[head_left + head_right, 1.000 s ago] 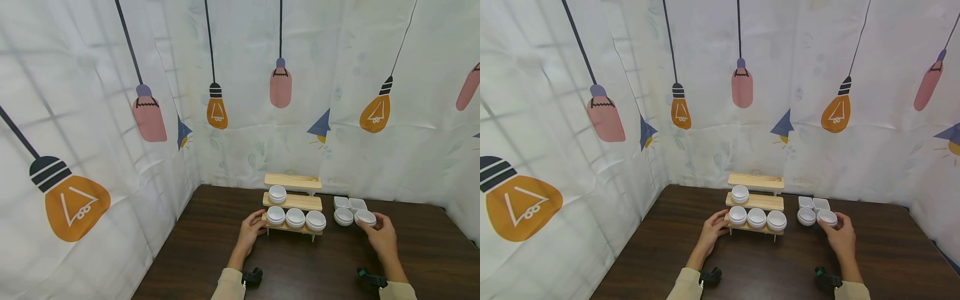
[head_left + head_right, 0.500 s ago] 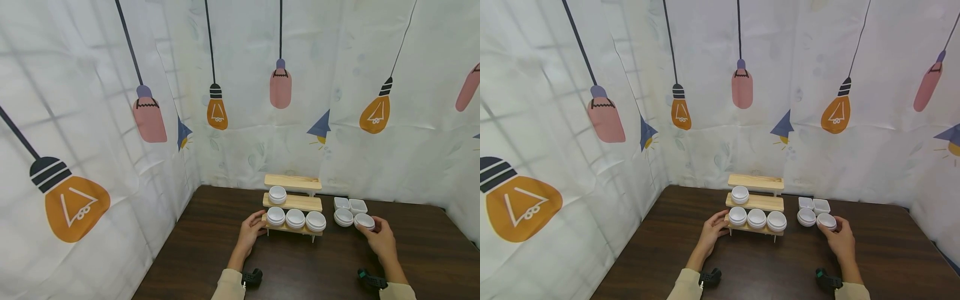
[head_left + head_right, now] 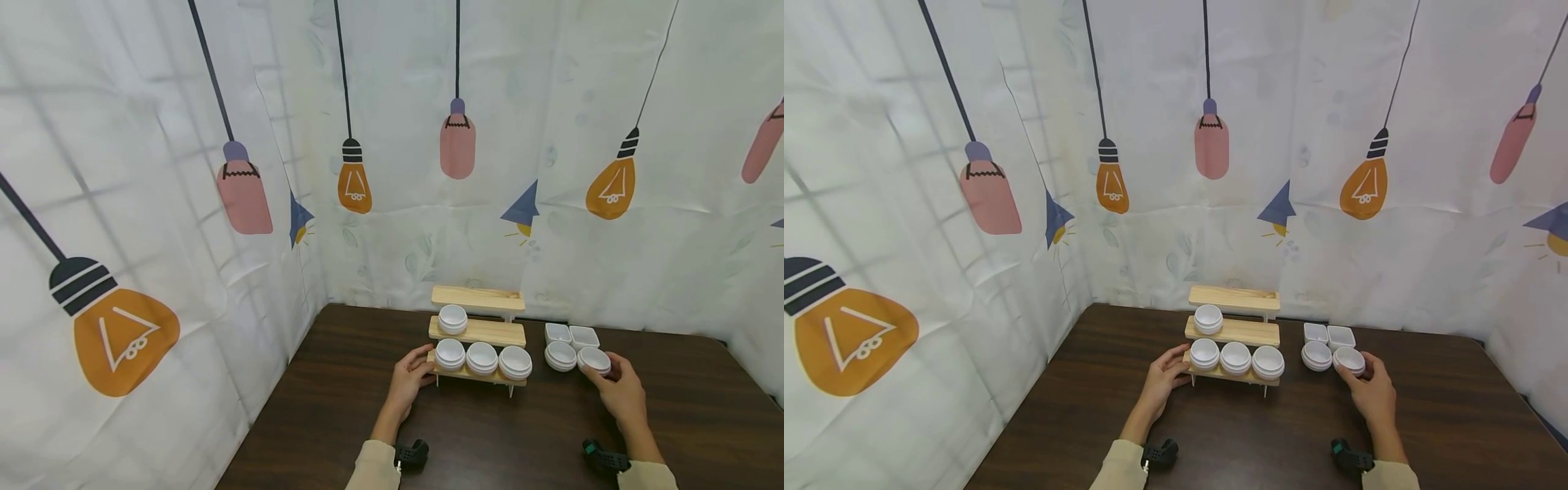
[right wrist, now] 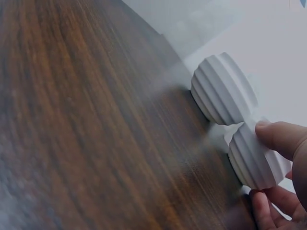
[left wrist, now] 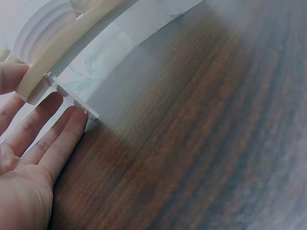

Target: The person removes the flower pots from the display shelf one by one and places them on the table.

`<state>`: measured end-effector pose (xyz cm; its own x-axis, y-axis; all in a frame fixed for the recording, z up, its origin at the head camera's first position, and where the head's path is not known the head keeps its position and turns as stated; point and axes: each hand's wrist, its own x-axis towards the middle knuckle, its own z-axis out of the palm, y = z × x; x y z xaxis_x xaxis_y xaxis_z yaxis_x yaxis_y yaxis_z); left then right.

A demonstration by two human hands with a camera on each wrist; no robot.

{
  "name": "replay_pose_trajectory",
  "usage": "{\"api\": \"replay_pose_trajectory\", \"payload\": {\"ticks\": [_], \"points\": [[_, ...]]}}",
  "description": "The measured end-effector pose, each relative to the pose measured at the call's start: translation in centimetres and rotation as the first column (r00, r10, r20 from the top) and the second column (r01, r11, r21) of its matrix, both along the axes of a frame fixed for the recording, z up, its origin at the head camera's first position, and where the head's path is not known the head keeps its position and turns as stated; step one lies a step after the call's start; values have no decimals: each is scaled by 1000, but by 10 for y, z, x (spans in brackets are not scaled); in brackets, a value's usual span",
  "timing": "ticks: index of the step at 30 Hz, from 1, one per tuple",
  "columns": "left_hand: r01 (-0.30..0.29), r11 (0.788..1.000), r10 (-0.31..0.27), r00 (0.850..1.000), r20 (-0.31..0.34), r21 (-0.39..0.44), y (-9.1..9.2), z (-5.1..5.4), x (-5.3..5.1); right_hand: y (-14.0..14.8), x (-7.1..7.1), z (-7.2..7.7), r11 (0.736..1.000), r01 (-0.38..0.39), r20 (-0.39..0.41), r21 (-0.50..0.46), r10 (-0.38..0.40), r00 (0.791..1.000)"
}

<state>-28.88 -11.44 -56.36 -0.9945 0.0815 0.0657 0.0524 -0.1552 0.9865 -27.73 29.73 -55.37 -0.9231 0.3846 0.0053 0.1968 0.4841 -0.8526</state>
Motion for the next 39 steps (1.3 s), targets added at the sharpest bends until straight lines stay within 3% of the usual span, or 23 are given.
{"api": "replay_pose_trajectory", "payload": {"ticks": [27,35,39], "points": [[10,1000,-10,1000,-4,0,-3,-1,0,-4,-2,0,999,27,16,28,-27,1000],[8,1000,-8,1000,-7,-6,-1,-1,1,0,-1,-1,999,21,20,-40,-20,1000],[12,1000,-12,1000,-3,-7,0,-1,0,0,0,3,993,74,-8,-89,-75,997]]}}
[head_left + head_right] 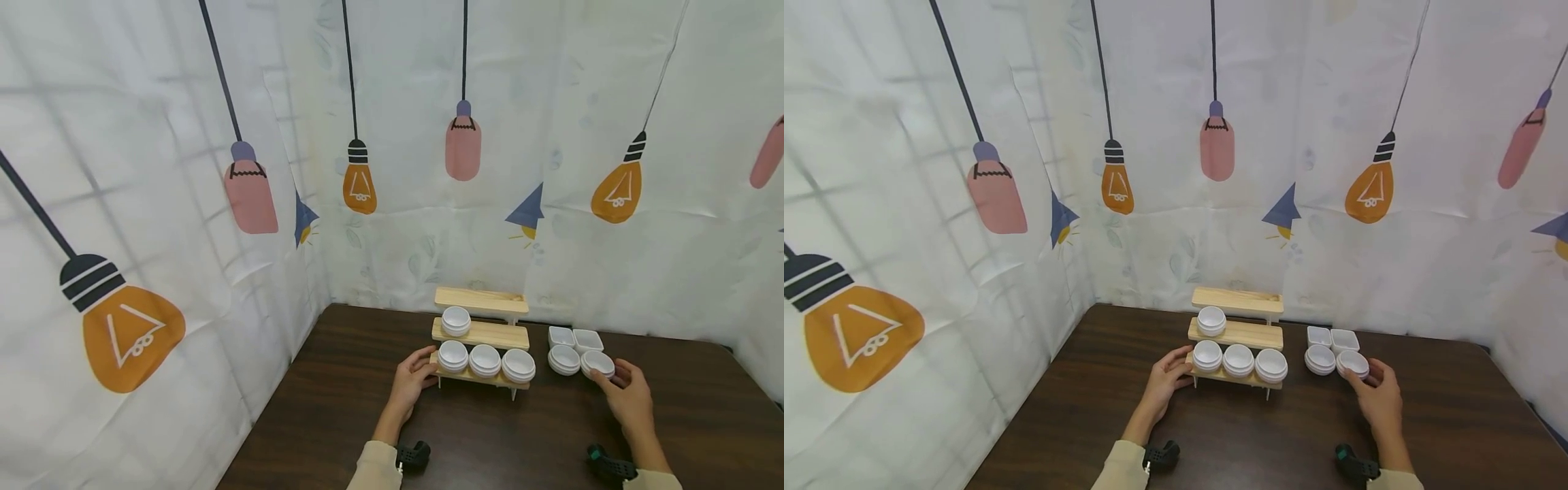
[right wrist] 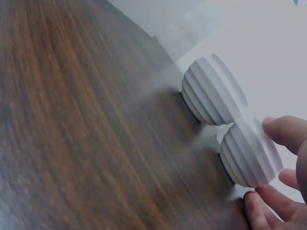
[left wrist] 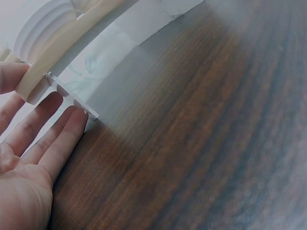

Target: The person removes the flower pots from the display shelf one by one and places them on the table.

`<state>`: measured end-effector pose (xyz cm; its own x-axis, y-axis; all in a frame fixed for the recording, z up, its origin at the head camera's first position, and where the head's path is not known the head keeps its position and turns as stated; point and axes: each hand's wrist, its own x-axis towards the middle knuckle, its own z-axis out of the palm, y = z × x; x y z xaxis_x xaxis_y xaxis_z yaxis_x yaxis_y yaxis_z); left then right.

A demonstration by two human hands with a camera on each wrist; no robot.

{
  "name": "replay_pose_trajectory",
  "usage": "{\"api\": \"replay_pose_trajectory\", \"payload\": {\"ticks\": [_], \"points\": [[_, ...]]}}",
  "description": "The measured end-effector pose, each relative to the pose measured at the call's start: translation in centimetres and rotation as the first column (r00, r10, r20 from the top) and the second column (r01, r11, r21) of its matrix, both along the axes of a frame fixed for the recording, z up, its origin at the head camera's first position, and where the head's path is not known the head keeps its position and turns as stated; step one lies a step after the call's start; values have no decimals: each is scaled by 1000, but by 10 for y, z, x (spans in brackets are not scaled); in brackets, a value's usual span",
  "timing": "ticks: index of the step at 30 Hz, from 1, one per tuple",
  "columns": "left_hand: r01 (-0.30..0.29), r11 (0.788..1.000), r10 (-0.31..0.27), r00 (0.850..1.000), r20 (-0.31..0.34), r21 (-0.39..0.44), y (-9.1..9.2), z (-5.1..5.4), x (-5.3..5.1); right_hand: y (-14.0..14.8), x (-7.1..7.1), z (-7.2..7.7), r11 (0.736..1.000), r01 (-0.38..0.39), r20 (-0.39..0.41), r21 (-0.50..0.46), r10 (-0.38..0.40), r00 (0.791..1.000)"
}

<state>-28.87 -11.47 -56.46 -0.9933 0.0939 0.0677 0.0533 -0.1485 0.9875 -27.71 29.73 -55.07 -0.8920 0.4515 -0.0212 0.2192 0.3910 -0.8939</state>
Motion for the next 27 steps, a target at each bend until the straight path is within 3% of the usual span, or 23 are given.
{"api": "replay_pose_trajectory", "payload": {"ticks": [3,7,12,19,27], "points": [[9,1000,-9,1000,5,-2,2,-1,0,-2,4,3,996,84,-49,5,-83,995],[6,1000,-6,1000,2,-3,2,-1,0,-8,9,11,981,196,-154,0,-193,969],[-3,1000,3,1000,-3,4,1,-1,1,-20,10,27,973,228,-268,-42,-231,935],[-7,1000,7,1000,9,10,-1,-1,0,-45,10,50,986,144,-369,-85,-165,914],[-10,1000,10,1000,12,11,1,-1,-1,-86,18,73,999,-48,-428,13,49,903]]}}
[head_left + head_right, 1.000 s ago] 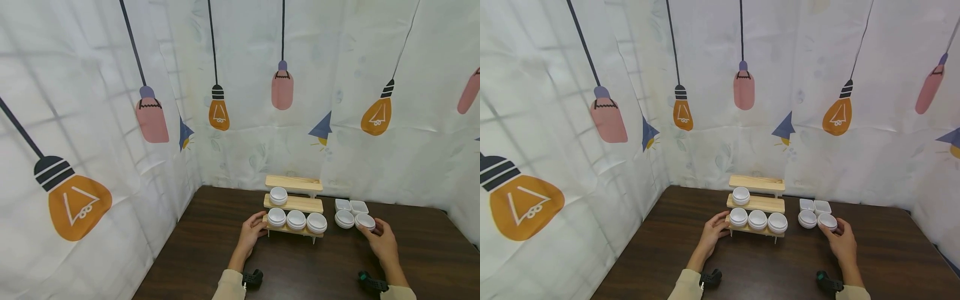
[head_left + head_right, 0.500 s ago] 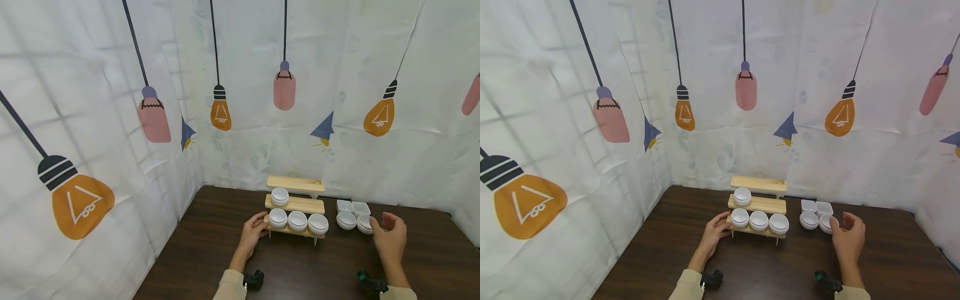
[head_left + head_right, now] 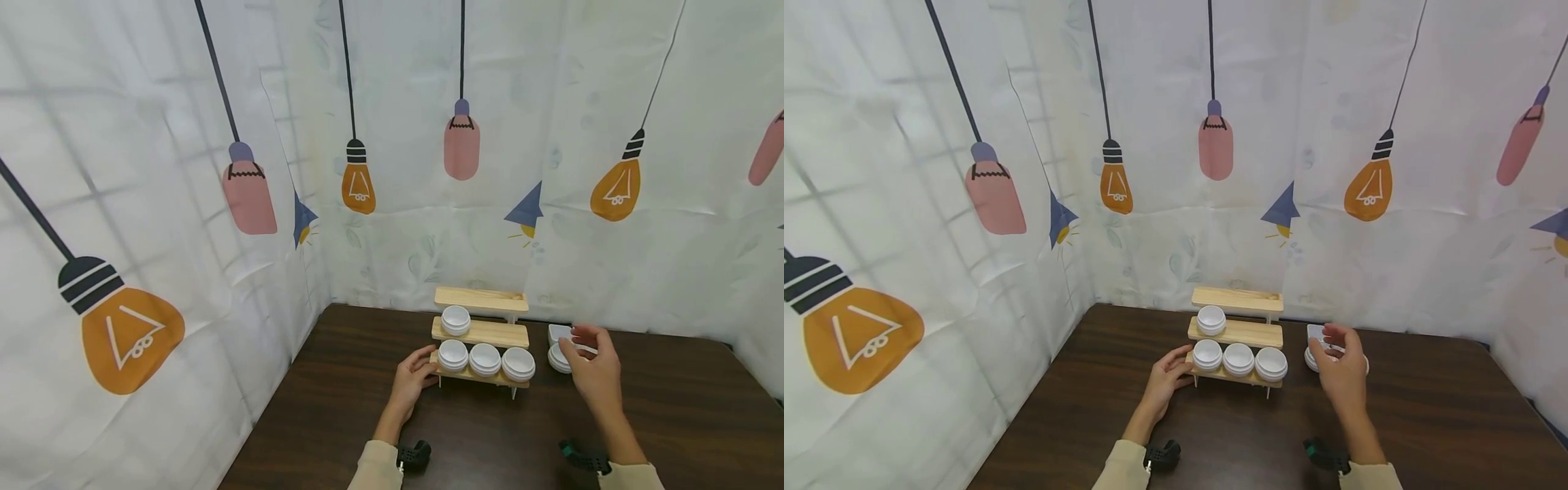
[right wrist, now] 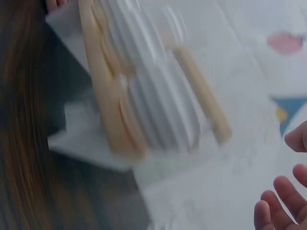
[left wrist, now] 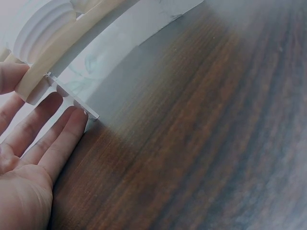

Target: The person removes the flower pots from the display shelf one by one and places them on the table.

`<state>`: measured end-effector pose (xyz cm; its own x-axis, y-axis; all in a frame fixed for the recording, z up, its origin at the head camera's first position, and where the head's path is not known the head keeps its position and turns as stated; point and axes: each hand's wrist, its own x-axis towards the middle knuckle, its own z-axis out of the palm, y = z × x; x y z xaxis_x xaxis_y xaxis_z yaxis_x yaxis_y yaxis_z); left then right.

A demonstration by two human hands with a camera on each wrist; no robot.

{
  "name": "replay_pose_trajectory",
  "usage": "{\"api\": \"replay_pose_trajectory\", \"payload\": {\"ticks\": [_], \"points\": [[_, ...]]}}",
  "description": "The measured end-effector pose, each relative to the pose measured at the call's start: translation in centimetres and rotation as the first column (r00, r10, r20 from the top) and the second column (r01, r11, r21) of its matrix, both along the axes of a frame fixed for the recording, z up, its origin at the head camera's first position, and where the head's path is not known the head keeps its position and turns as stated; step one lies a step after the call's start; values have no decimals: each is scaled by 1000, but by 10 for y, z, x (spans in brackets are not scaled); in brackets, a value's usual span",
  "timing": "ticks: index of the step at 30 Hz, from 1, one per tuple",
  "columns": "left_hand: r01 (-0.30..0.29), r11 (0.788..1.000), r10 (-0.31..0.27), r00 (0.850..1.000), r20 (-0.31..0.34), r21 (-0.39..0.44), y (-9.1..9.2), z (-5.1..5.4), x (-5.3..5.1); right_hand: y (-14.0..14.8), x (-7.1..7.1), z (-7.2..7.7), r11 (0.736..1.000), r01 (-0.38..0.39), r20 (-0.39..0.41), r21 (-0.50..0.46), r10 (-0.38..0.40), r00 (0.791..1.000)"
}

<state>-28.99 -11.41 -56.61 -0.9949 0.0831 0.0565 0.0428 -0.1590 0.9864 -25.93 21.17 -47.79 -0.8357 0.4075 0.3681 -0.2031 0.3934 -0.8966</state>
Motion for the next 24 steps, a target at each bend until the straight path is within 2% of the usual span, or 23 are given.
{"api": "replay_pose_trajectory", "payload": {"ticks": [6,15,19,24], "points": [[-3,1000,3,1000,-2,-4,0,-1,-1,-32,7,7,984,-164,-13,64,165,986],[2,1000,-2,1000,-3,-3,1,1,0,-62,14,9,949,-307,0,73,308,951],[6,1000,-6,1000,2,-6,1,0,-1,-74,10,9,930,-357,14,90,358,934],[0,1000,0,1000,-4,-11,-1,0,1,-88,-2,9,912,-395,37,110,394,919]]}}
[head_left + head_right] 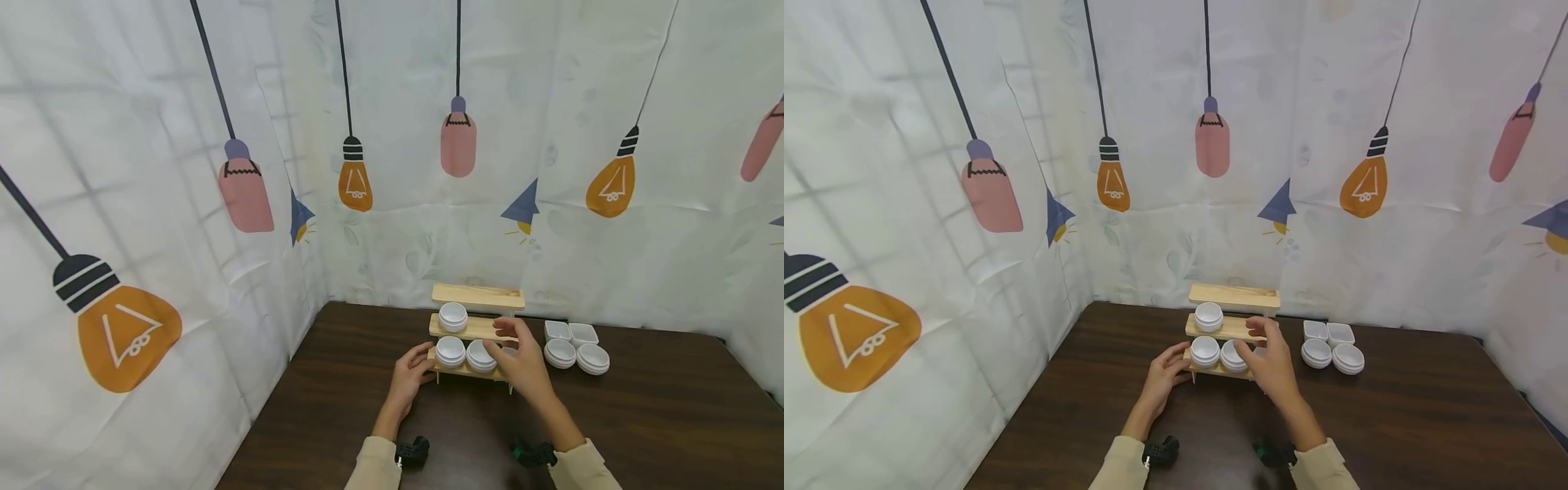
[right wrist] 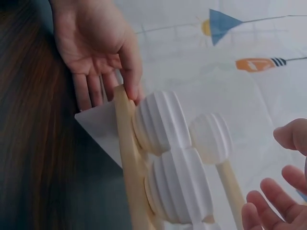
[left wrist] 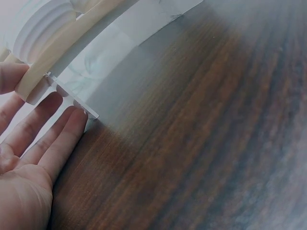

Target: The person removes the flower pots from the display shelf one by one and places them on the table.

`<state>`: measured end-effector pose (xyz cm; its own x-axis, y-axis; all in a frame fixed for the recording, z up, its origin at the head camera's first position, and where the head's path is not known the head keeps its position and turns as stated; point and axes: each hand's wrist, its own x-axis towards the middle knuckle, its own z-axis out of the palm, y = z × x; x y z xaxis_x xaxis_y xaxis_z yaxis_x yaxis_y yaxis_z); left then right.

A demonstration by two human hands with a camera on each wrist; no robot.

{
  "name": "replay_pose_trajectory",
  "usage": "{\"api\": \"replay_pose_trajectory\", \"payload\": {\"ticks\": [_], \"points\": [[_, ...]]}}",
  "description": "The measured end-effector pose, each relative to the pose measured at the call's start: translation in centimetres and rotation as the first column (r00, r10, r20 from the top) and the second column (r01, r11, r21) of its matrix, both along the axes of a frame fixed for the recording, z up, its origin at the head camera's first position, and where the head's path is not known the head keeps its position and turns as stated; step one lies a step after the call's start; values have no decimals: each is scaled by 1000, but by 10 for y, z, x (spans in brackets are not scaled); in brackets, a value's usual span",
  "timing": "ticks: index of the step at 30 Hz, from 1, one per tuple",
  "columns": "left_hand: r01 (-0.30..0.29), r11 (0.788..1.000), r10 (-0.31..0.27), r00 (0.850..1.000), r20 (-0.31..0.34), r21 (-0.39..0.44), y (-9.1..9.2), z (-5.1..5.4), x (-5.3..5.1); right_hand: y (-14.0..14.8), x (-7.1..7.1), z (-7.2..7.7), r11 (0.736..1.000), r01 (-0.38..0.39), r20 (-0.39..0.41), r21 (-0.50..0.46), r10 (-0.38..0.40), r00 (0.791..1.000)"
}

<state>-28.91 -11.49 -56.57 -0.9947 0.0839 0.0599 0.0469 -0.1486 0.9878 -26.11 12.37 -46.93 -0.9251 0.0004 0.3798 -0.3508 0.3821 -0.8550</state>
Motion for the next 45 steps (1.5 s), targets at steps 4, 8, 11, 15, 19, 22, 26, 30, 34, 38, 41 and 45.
{"api": "replay_pose_trajectory", "payload": {"ticks": [4,8,11,15,19,22,26,30,34,38,41,45], "points": [[-8,1000,8,1000,-3,-6,-3,1,0,-11,-13,3,1000,-19,31,5,19,999],[-3,1000,3,1000,-7,-6,-5,1,0,-19,-25,7,999,-49,57,17,48,997],[0,1000,0,1000,-11,-5,-5,1,0,-24,-34,11,996,-83,82,32,80,993],[3,1000,-4,1000,-9,-5,-5,1,-1,-27,-43,16,992,-111,131,57,103,986],[9,1000,-9,1000,-9,-1,-4,0,0,-29,-50,17,988,-122,164,97,105,981],[11,1000,-11,1000,-6,1,-3,0,1,-29,-54,18,986,-124,176,112,103,979],[12,1000,-12,1000,-7,4,-2,0,0,-32,-55,17,987,-121,220,104,96,971],[15,1000,-14,1000,-13,11,-1,0,0,-36,-57,16,986,-118,238,118,88,967],[14,1000,-14,1000,-11,5,-1,0,0,-41,-58,15,982,-116,210,146,84,974],[12,1000,-12,1000,-7,3,-1,0,0,-46,-58,13,982,-100,193,160,69,979],[10,1000,-10,1000,-8,5,-1,-1,0,-50,-58,11,983,-84,185,165,53,981],[10,1000,-10,1000,-16,0,0,0,1,-55,-58,9,986,-67,186,152,38,982]]}}
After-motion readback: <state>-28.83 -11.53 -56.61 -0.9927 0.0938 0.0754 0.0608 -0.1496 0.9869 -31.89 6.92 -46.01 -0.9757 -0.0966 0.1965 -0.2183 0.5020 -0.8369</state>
